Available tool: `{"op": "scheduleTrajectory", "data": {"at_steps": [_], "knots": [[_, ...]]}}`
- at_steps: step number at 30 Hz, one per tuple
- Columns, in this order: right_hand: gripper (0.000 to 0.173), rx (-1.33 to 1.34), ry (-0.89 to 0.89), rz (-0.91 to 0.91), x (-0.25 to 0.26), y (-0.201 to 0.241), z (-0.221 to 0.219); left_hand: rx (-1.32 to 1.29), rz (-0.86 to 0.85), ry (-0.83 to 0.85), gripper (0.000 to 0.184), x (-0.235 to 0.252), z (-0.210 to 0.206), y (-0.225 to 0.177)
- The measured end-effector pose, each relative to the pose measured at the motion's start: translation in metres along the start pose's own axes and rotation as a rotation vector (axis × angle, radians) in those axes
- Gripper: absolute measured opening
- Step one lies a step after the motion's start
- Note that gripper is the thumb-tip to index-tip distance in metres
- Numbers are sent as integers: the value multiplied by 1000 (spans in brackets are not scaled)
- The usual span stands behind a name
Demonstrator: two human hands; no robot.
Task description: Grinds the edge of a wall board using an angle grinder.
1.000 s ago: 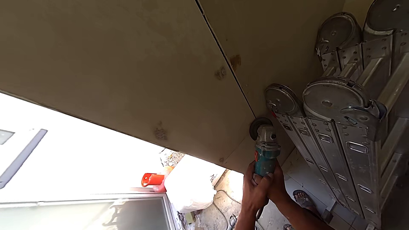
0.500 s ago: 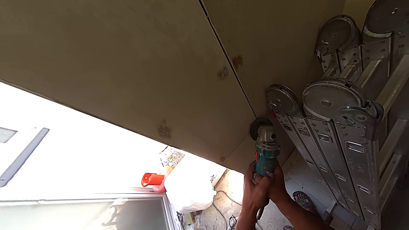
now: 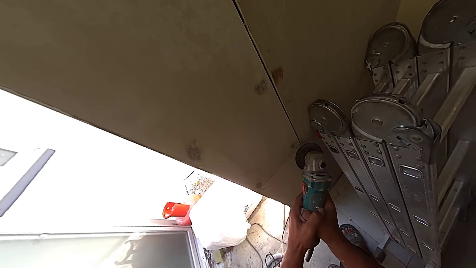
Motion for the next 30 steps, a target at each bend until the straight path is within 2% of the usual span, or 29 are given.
{"op": "scheduleTrajectory", "data": {"at_steps": [10,24,30], "knots": [[74,6,21,-3,8,8,-18,34,0,-29,56,16,9,-9],[73,20,22,14,11,10,-20,7,-4,-26,54,18,8,-15],[72,9,-3,-28,0,-1,4,16,42,15,54,-1,-2,-1]]}}
Point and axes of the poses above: each hand's wrist, its own x-axis towards the middle knuckle, its own z-axis out of the back of the hand, y = z × x, the point moved 1 cm from there along x, towards the middle knuckle, and after that the axes turned 14 degrees about -y, right-handed, at the moved point
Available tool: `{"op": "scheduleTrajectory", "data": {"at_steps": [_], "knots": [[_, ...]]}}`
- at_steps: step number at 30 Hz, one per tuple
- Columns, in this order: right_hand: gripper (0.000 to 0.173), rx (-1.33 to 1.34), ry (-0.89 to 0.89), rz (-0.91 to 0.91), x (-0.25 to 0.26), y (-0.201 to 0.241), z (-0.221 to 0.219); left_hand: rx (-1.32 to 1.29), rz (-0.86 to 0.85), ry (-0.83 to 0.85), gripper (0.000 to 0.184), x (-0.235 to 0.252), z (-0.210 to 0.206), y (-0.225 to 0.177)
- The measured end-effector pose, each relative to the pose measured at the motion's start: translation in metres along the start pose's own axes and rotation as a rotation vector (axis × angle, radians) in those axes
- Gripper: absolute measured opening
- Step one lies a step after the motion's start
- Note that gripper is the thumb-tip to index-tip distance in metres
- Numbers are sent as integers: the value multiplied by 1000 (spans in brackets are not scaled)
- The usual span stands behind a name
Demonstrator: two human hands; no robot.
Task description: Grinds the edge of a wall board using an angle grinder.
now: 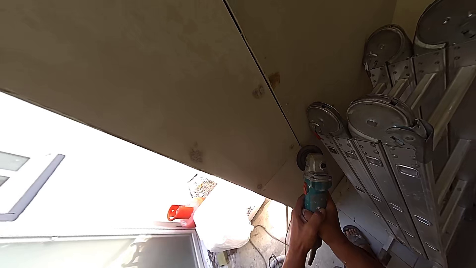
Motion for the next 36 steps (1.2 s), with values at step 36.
{"op": "scheduleTrajectory", "data": {"at_steps": [36], "knots": [[65,52,40,-46,2,-27,-10,197,53,21,53,17,8,10]]}}
Point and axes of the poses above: each hand's wrist, its own x-axis towards the middle knuckle, its own z-axis out of the back of the hand, y = z × x, the point moved 1 cm from there along x, towards the middle knuckle, and after that the axes turned 14 degrees about -y, right-handed, at the moved point
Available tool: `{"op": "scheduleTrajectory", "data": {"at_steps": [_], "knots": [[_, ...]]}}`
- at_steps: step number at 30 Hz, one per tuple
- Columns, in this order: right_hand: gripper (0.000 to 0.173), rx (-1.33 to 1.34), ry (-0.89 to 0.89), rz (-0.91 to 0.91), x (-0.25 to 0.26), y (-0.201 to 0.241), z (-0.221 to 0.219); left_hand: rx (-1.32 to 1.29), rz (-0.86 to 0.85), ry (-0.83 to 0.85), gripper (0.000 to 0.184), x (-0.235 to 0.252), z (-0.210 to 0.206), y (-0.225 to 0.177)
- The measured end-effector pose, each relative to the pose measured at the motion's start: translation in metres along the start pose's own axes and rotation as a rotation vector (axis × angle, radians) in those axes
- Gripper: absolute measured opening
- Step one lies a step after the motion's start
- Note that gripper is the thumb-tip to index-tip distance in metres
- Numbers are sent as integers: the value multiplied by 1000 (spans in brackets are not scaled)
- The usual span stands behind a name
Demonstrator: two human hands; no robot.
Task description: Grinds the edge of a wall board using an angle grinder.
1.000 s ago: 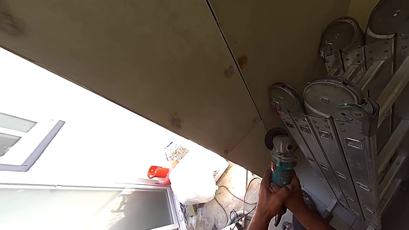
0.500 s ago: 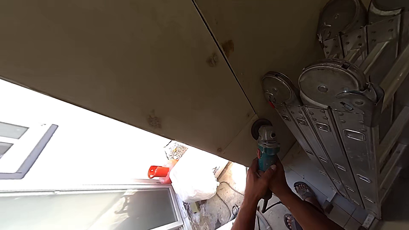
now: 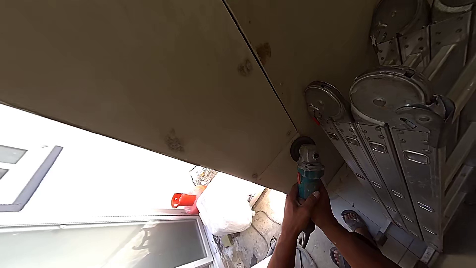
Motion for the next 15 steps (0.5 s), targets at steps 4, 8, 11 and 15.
{"op": "scheduleTrajectory", "data": {"at_steps": [4,8,11,15], "knots": [[65,0,-10,16,3,6,-3,-6,-7,-2,54,2,1,-7],[67,-36,-5,10,3,5,0,-5,-11,3,52,2,0,-5],[66,-37,-1,12,3,5,-2,-7,-17,4,52,2,1,-5],[70,-55,-13,-2,-2,5,3,0,12,9,53,-3,0,-4]]}}
Point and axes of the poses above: each hand's wrist, its own x-axis towards the middle knuckle, its own z-axis out of the back of the hand, y = z × x, the point moved 1 cm from there along x, towards the middle knuckle, and after that the axes turned 14 degrees about -y, right-handed, at the moved point
